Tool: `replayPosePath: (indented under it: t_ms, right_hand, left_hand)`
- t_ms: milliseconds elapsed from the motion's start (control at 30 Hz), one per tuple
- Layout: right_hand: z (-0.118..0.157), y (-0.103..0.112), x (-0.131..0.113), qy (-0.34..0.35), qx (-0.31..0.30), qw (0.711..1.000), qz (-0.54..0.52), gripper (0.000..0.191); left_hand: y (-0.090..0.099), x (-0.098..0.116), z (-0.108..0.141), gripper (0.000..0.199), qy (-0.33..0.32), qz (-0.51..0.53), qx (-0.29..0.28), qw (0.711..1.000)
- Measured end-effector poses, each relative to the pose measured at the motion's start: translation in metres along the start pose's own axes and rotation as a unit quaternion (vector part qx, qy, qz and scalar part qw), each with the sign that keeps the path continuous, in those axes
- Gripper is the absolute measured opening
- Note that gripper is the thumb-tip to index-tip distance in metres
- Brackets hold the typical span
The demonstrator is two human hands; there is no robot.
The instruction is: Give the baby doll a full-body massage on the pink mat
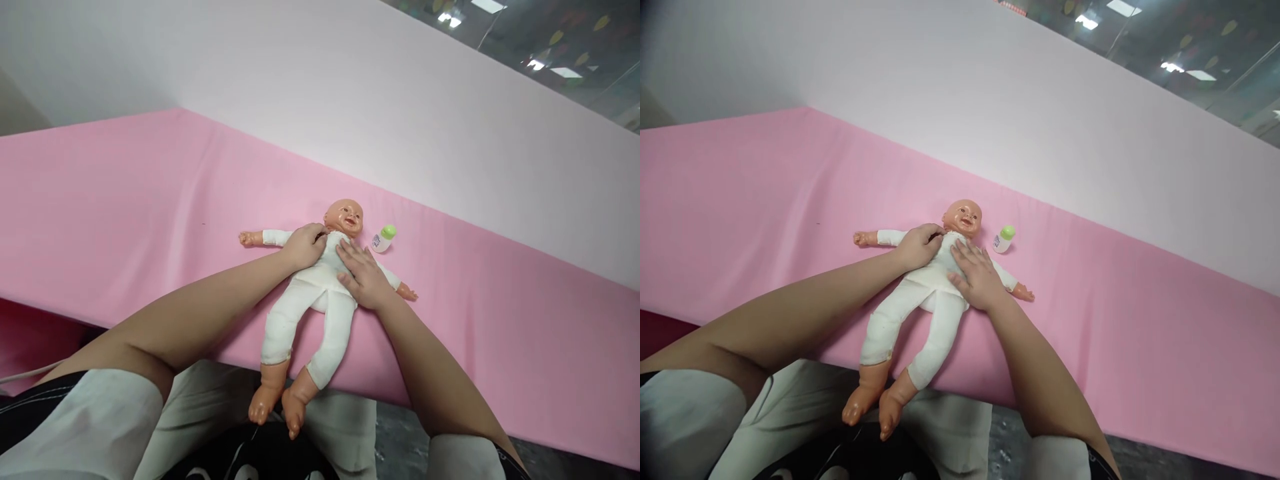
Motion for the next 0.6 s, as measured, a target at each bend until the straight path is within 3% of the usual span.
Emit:
replayPosePath:
  t_ms: [133, 233, 333, 433, 500, 600]
  right_hand:
    - [0.003, 0.013, 0.033, -0.117, 0.057, 0.991, -0.009, 0.062]
    - [0.007, 0.017, 0.049, -0.201, 0.072, 0.977, 0.018, 0.056]
    - [0.005, 0.015, 0.05, -0.222, 0.06, 0.972, 0.051, 0.05]
    - [0.003, 0.016, 0.049, -0.213, 0.061, 0.973, 0.064, 0.046]
    - [0.004, 0.017, 0.05, -0.208, 0.065, 0.974, 0.058, 0.045]
    - [0.008, 0.019, 0.053, -0.202, 0.061, 0.977, 0.031, 0.043]
  left_hand:
    - [0.014, 0.021, 0.009, 0.031, -0.068, -0.011, 0.024, 0.997]
    - [0.025, 0.056, 0.029, 0.03, -0.152, 0.026, 0.011, 0.988]
    - [0.017, 0.105, 0.062, 0.025, -0.283, 0.127, -0.106, 0.945]
    - [0.004, 0.136, 0.089, 0.025, -0.354, 0.161, -0.205, 0.898]
    - [-0.007, 0.141, 0.096, 0.029, -0.37, 0.12, -0.246, 0.888]
    - [-0.02, 0.126, 0.087, 0.04, -0.342, 0.023, -0.276, 0.898]
Point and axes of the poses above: each hand's wrist, its own z-axis away from the middle knuckle, its own y-axis out of the back of the hand, x = y × z, the point moved 10 cm from there along -z, towards the middle knuckle, and after that the axes turned 4 degrees about -z, right-handed, at the moved point
